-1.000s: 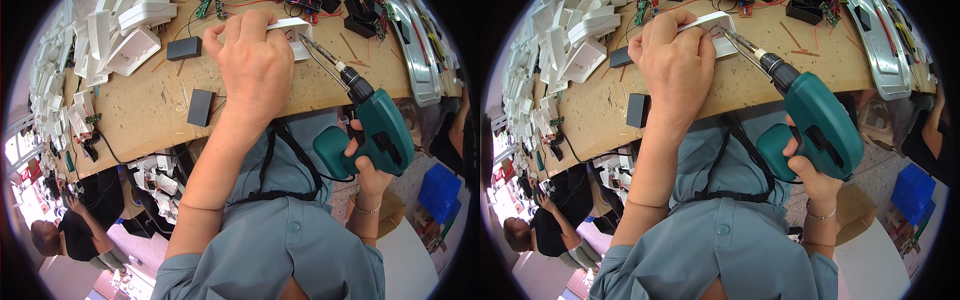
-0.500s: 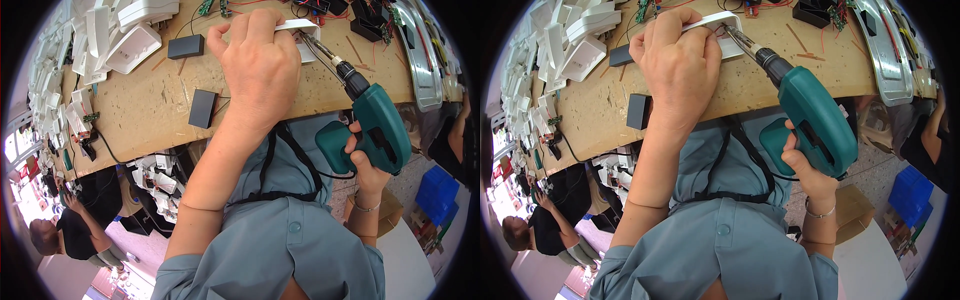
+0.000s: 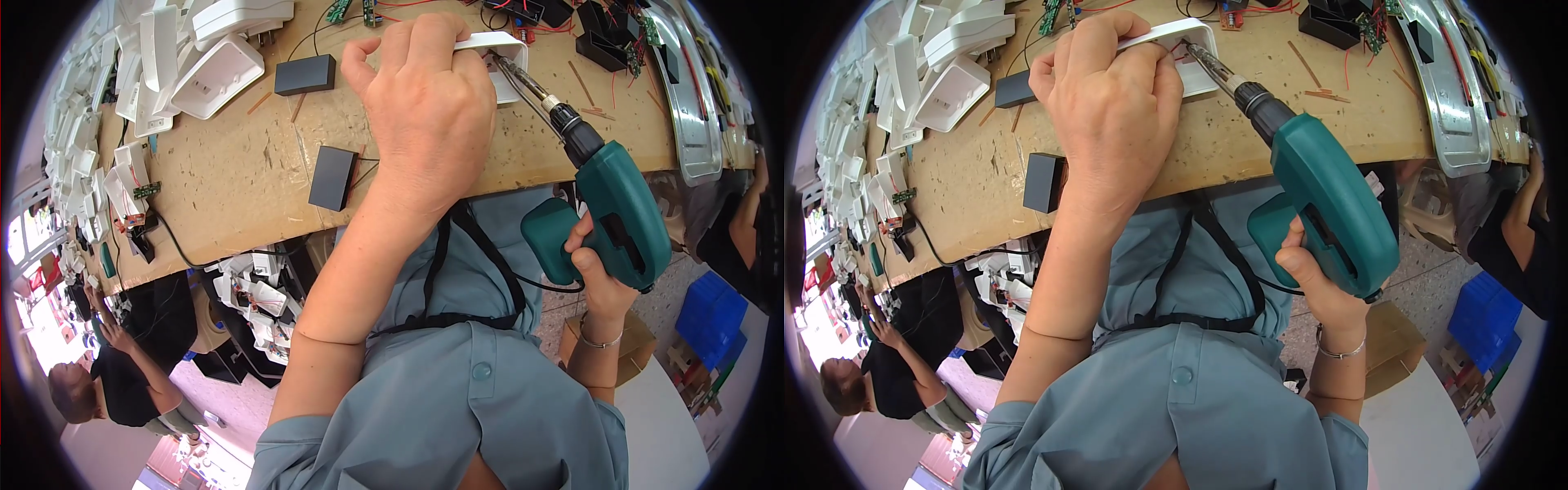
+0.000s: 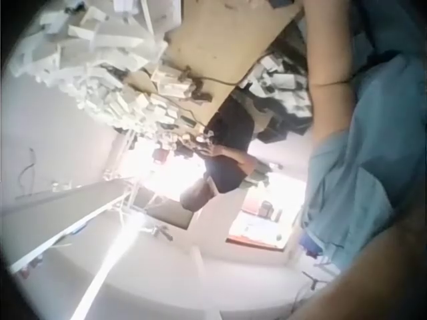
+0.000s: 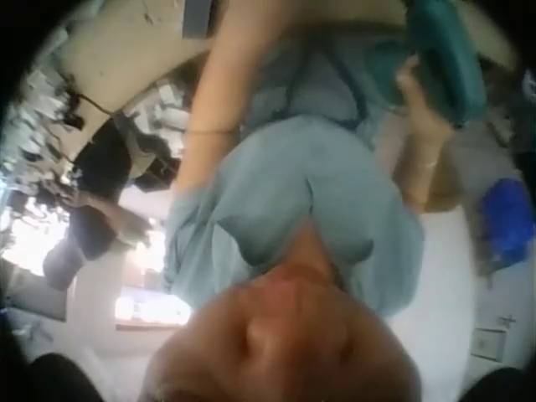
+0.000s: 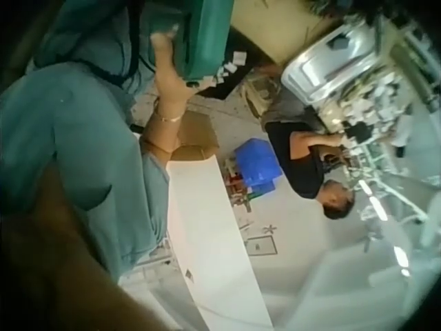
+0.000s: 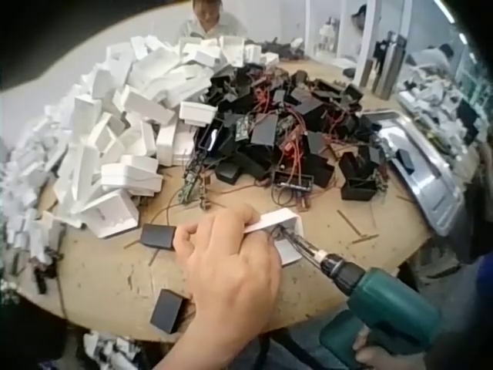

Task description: Soldering wires and electronic components into small white plastic enclosures at a production workstation.

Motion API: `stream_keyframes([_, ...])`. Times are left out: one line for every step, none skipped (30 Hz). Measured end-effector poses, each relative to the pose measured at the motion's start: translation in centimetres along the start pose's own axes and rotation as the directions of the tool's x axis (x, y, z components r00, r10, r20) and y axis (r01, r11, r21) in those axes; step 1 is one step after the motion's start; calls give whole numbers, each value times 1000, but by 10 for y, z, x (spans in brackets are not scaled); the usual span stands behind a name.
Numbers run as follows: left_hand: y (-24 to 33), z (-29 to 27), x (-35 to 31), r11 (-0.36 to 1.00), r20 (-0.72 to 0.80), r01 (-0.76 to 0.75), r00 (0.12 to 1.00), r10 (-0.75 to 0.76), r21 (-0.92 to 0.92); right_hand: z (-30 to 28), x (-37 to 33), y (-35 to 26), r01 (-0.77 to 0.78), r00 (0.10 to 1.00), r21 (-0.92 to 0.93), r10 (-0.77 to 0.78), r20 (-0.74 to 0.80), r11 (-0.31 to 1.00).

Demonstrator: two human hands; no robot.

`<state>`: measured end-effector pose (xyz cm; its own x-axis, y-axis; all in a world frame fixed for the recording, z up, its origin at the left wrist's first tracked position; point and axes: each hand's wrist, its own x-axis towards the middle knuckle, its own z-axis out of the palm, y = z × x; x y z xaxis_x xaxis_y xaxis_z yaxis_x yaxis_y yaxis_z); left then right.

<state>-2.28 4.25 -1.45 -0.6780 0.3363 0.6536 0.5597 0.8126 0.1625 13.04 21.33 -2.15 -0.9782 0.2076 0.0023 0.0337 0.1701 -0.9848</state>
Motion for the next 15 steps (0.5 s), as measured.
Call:
stream_keyframes([-9,15,1,1000,-4,3,1000,-3,5,1,0,-2,6,1000,-15,-6,8,1000])
stream_keyframes([-26,44,2,984,-386,-176,909,156,-19,4,0,-5,10,1000,-14,-10,13,1000])
stream_keyframes([-29,50,13,936,-706,-351,658,263,22,6,0,-6,16,1000,2,-16,-6,1000])
stream_keyframes([-24,47,5,936,-706,-351,658,262,19,7,1,-6,22,999,18,-22,-25,1000])
stream_keyframes([-15,37,-8,981,-467,-184,874,132,-68,6,1,-4,21,999,17,-20,-27,1000])
stream_keyframes([-9,25,-12,995,-177,6,984,-24,-96,5,0,-2,44,999,10,-44,-13,999])
stream_keyframes([-8,22,-12,995,-178,7,984,-24,-96,4,0,-1,68,998,4,-68,1,998])
stream_keyframes([-7,20,-12,994,-154,13,988,-30,-108,4,-1,-1,69,998,3,-69,1,998])
stream_keyframes([-8,18,-12,993,-130,21,991,-36,-119,5,-1,-2,51,999,18,-51,1,999])
stream_keyframes([-8,19,-12,993,-131,21,991,-37,-118,5,-1,-2,33,999,33,-33,2,999])
stream_keyframes([-8,20,-12,994,-144,17,989,-33,-112,5,-1,-2,34,999,33,-34,2,999])
stream_keyframes([-8,20,-12,994,-156,13,987,-29,-107,4,-1,-1,51,999,15,-51,10,999])
stream_keyframes([-8,20,-12,994,-156,13,987,-30,-107,4,-1,-1,69,997,-2,-69,18,998])
stream_keyframes([-8,20,-12,994,-153,8,988,-24,-107,4,-1,-1,69,997,-3,-69,18,998])
stream_keyframes([-8,20,-12,994,-150,3,989,-19,-107,4,-1,-2,56,998,-1,-56,9,998])
